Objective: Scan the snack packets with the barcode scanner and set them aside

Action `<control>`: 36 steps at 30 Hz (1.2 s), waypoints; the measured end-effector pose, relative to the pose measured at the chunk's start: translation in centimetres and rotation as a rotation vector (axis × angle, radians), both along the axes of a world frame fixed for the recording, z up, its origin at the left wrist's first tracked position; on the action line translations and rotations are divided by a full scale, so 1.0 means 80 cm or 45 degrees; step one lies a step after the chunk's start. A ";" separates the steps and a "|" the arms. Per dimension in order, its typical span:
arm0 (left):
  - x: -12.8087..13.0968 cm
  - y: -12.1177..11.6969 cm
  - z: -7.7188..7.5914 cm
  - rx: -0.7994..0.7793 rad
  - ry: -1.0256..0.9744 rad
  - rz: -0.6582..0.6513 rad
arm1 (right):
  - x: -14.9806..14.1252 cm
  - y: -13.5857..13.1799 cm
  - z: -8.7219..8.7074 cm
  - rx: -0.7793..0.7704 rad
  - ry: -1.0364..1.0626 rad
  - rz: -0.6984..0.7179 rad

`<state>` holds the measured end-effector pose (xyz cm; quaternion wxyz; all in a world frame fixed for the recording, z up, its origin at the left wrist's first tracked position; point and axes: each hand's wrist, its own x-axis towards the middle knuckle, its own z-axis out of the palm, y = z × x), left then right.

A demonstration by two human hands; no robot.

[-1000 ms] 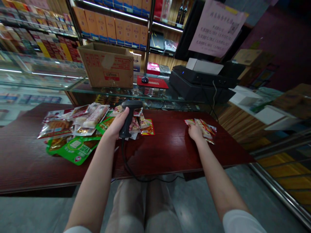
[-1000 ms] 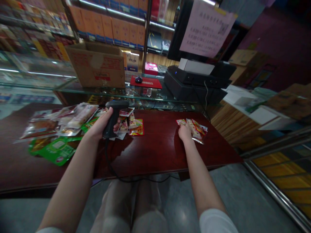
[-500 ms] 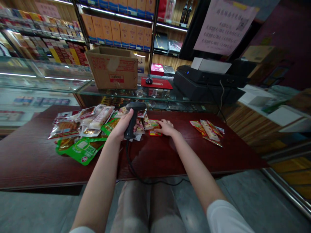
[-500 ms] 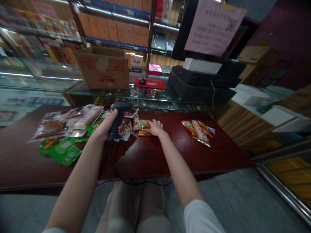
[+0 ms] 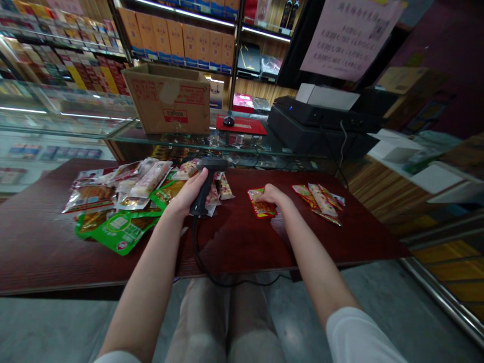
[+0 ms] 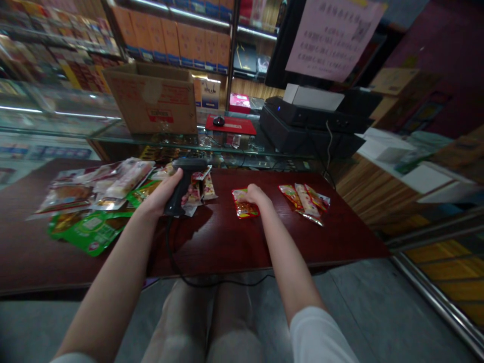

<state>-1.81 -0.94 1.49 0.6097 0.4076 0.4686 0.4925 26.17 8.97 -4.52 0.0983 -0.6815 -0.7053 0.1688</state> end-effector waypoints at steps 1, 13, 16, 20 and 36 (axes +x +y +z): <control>0.001 -0.001 0.001 0.009 0.001 -0.011 | 0.004 0.000 -0.002 -0.048 0.007 -0.020; 0.034 -0.010 -0.012 0.138 0.024 -0.363 | 0.057 -0.005 -0.025 0.746 1.331 -0.255; 0.048 -0.015 -0.017 0.152 0.059 -0.429 | 0.055 -0.004 -0.024 0.931 1.268 -0.296; 0.059 -0.020 -0.019 0.156 0.109 -0.499 | 0.056 -0.005 -0.025 1.027 1.141 -0.275; 0.057 -0.016 -0.022 0.178 0.146 -0.427 | 0.060 -0.021 -0.010 1.057 0.738 -0.338</control>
